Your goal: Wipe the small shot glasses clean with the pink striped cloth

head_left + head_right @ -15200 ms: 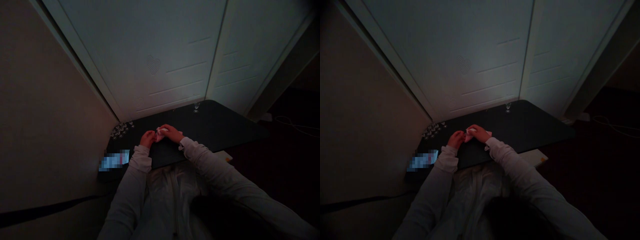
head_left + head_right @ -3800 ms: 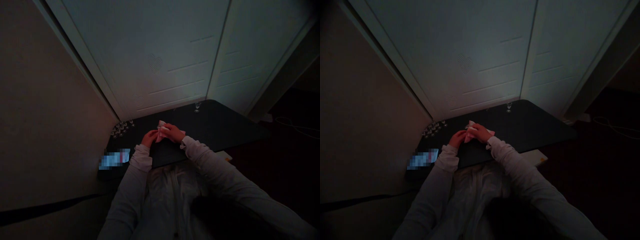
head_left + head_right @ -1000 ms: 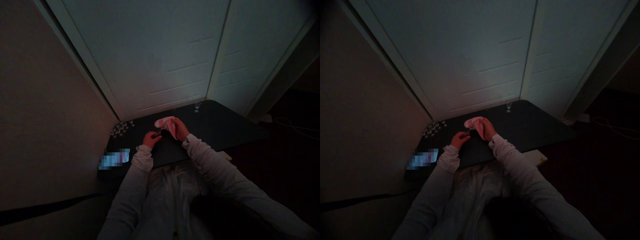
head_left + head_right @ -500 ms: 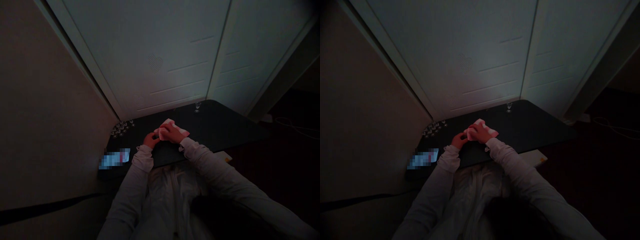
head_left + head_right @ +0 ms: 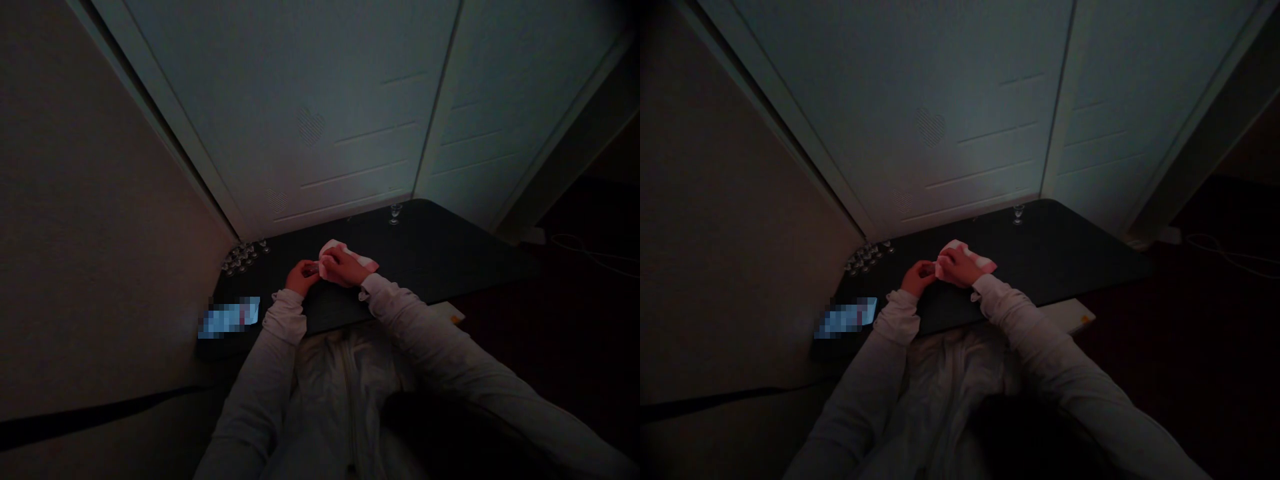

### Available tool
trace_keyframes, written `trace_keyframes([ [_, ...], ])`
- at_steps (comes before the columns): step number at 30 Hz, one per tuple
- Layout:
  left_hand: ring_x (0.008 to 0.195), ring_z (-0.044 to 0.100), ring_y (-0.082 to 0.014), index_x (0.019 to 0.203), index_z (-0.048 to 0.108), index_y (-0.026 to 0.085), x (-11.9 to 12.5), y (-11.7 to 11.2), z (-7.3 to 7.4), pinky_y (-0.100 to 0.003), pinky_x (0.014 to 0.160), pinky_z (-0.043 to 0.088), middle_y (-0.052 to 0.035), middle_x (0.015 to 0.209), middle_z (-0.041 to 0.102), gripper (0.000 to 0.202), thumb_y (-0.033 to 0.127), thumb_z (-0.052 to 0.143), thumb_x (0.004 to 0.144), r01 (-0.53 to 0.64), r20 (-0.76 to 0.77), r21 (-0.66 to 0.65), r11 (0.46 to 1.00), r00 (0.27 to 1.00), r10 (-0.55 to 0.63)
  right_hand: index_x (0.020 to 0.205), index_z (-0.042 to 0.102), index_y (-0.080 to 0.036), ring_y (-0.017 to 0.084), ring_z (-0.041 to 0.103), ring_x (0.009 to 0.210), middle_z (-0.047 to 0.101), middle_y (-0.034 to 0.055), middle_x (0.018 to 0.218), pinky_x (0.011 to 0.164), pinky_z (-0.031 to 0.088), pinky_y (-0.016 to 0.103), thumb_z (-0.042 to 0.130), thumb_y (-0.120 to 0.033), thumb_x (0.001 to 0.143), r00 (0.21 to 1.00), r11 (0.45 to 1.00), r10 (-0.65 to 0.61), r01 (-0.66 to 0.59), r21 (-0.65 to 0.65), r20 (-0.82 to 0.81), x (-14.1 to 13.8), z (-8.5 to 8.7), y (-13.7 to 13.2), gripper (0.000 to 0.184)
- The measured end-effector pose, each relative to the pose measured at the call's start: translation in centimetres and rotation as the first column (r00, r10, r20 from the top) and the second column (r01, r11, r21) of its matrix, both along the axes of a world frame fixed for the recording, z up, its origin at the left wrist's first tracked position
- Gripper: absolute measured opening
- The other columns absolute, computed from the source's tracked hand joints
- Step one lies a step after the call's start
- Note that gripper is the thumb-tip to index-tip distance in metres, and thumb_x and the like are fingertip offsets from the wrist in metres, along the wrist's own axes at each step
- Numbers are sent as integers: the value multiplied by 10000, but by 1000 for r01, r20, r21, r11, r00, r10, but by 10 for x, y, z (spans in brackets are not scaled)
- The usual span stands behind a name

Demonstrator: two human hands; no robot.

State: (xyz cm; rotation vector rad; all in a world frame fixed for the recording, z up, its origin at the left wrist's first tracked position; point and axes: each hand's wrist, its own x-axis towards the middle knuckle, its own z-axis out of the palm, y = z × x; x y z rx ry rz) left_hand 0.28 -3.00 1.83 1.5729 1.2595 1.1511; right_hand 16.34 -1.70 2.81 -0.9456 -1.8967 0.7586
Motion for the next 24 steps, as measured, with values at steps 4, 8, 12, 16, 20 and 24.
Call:
trace_keyframes([
  [4, 734, 561, -139, 820, 503, 136, -1, 1, 3, -324, 746, 410, -40, 777, 604, 357, 197, 651, 501, -13, 62, -47, 999, 998, 16, 869, 522, -173, 125, 464, 824, 526, 19, 862, 779, 343, 263, 371, -279, 749, 1000, 1000, 5, -5, -6, 1, 1, 2, -1, 220],
  [8, 730, 559, -136, 825, 515, 136, -2, 3, 4, -319, 747, 410, -33, 758, 606, 365, 217, 660, 499, -17, 81, -52, 998, 997, 21, 829, 536, -186, 122, 469, 797, 536, 6, 829, 764, 351, 262, 392, -256, 732, 1000, 999, 23, -23, -40, -5, 1, 5, -3, 187],
  [12, 744, 556, -136, 836, 529, 140, -3, 3, 3, -311, 749, 410, -32, 768, 606, 366, 234, 659, 507, -34, 88, -47, 998, 995, 38, 820, 535, -189, 123, 472, 788, 538, 4, 816, 754, 355, 266, 401, -236, 720, 1000, 999, 25, -25, -33, 9, 1, 5, -3, 173],
  [16, 753, 541, -136, 838, 556, 147, -4, 2, 3, -303, 740, 406, -37, 793, 597, 342, 247, 651, 524, -82, 13, -9, 997, 997, 82, 815, 539, -186, 127, 475, 781, 540, 13, 811, 753, 356, 282, 394, -241, 728, 999, 1000, 17, -16, -4, 52, 1, 2, -2, 178],
  [20, 784, 518, -138, 817, 585, 160, -6, 3, 2, -295, 751, 393, -39, 833, 585, 309, 253, 650, 529, -136, -78, 68, 988, 987, 141, 799, 549, -187, 132, 474, 778, 544, 16, 800, 738, 360, 277, 414, -230, 713, 997, 1000, 10, -9, -11, 74, 1, 3, -3, 166],
  [24, 748, 521, -129, 821, 582, 164, -7, 6, -1, -290, 727, 403, -24, 786, 582, 316, 265, 649, 528, -90, -49, 30, 995, 995, 92, 808, 550, -185, 132, 477, 766, 540, 18, 793, 724, 360, 271, 409, -219, 712, 994, 1000, -5, 7, -14, 109, 1, 6, -5, 174],
])
